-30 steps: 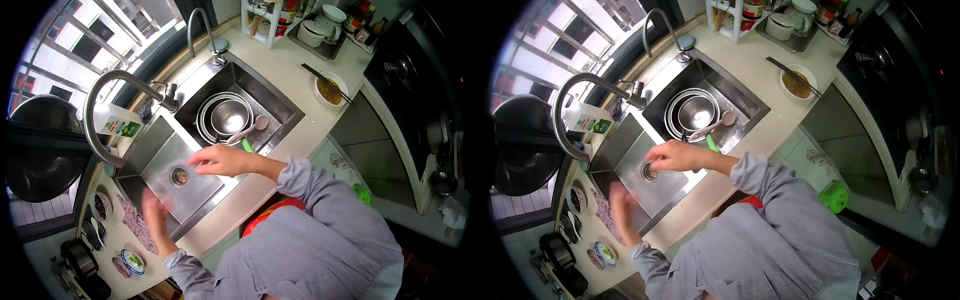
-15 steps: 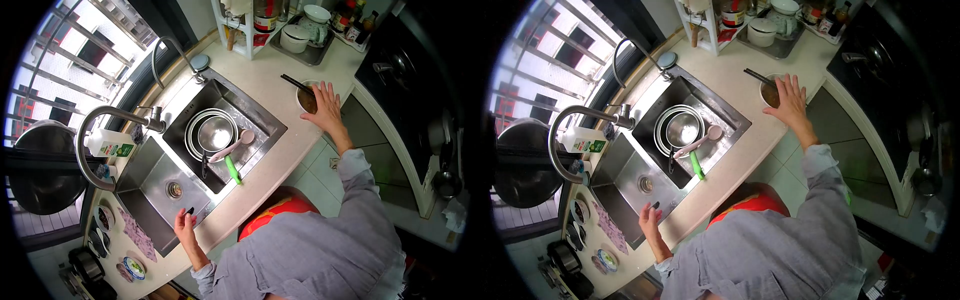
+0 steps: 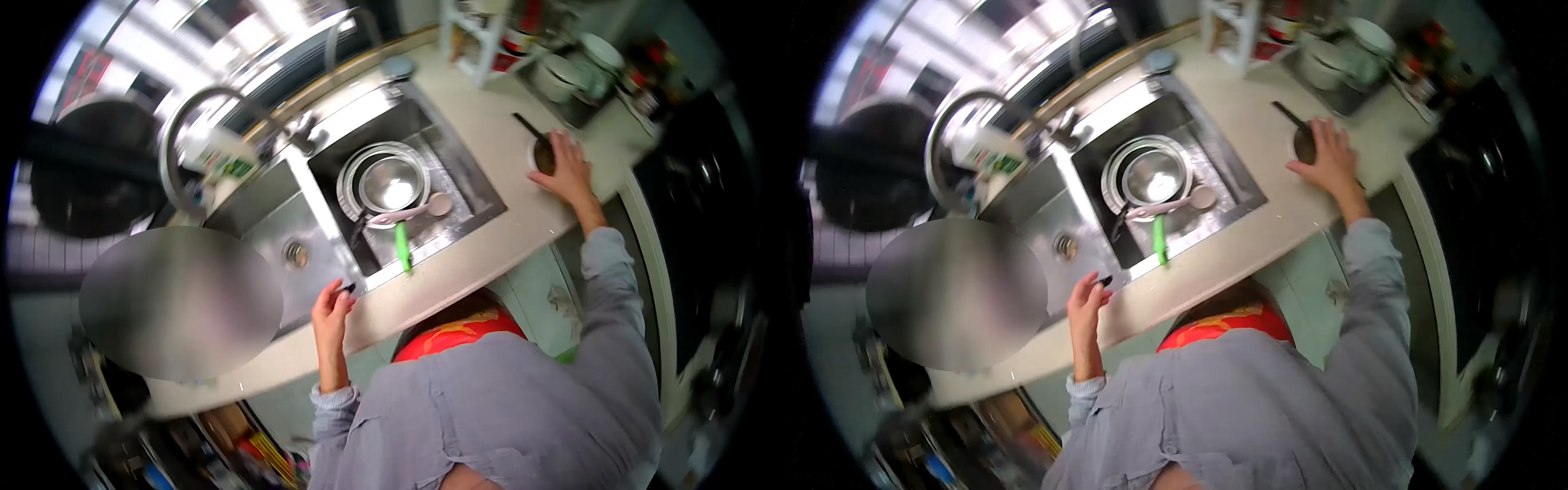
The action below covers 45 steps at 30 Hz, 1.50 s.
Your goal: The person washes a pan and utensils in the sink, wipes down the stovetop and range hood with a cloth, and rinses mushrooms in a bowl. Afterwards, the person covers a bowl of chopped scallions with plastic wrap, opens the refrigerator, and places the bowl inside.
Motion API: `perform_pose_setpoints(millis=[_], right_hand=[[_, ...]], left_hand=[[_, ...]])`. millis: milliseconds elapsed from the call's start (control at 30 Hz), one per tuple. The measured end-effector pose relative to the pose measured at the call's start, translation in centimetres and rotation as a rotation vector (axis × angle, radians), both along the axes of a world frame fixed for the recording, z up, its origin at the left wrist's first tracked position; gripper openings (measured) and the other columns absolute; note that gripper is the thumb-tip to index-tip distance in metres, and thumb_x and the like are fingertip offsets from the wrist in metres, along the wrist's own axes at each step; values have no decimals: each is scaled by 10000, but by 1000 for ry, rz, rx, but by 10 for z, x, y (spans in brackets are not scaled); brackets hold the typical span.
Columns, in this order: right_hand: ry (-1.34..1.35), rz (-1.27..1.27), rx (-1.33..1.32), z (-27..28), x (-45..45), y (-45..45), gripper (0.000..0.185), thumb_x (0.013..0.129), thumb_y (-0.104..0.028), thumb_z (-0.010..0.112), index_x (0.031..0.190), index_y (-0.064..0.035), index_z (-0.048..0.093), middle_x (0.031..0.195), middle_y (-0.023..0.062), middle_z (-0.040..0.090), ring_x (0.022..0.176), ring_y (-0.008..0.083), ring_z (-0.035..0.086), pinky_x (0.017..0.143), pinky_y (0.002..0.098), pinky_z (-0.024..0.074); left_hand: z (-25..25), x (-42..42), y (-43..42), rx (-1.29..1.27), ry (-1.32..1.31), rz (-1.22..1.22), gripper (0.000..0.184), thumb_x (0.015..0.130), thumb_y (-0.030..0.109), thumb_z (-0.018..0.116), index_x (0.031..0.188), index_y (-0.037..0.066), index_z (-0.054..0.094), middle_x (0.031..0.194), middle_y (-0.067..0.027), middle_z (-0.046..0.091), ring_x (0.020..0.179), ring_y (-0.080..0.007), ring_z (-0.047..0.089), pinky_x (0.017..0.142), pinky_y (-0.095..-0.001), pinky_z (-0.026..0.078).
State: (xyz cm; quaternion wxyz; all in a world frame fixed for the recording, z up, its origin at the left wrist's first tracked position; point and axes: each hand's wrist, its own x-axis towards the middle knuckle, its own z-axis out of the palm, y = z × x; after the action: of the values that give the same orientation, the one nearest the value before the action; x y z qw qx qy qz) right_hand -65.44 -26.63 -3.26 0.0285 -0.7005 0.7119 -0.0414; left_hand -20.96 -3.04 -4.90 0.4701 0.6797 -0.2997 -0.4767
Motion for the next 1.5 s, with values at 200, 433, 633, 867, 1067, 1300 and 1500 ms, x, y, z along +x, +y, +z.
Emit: perform_pose_setpoints(millis=[200,433,633,867,1067,1300,1500], right_hand=[[-66,378,-195,-14,-3,-59,870,628,-421,723,1335,-109,323,1371,157,338,1244,327,332,978,457,321],[127,251,-43,8,30,-72,869,686,-471,675,1392,-213,238,1455,117,197,1303,349,237,966,580,271],[-801,702,384,48,93,28,562,737,-124,640,1265,-75,452,1178,101,530,950,168,525,788,306,434],[-692,1064,1666,-23,120,181,389,872,-252,557,1204,-50,529,1262,116,480,1196,234,399,1002,350,301],[-598,1068,1841,-28,171,234,460,885,-313,529,1265,-61,472,1369,133,365,1280,259,297,1055,349,223],[-325,1302,1918,-43,250,314,561,888,-403,491,1329,-73,386,1388,133,341,1288,255,283,1058,340,205],[-25,1461,1822,-53,308,373,645,873,-494,469,1358,-89,341,1404,133,322,1306,259,260,1062,342,189]], left_hand=[[-10,-28,25,-38,-100,93,311,839,110,580,1135,18,553,879,-29,586,755,-90,545,674,-224,457],[29,-81,94,162,-166,173,345,828,173,601,1144,45,548,977,-80,614,796,-121,577,703,-256,474],[40,-140,204,324,93,166,432,853,196,578,1251,61,479,1165,-85,552,979,-149,550,837,-274,446],[-1,-206,266,131,497,257,489,915,266,488,1364,136,344,1390,-93,338,1275,-186,291,1038,-293,232],[-57,-199,343,54,527,259,477,923,271,480,1359,127,353,1364,-87,372,1248,-176,326,1018,-279,269],[-65,-161,423,33,753,416,440,892,196,543,1308,100,436,1280,-56,469,1140,-131,438,961,-250,343],[-91,-118,470,111,716,355,483,848,176,594,1304,117,448,1265,-48,489,1112,-129,468,944,-248,359]])
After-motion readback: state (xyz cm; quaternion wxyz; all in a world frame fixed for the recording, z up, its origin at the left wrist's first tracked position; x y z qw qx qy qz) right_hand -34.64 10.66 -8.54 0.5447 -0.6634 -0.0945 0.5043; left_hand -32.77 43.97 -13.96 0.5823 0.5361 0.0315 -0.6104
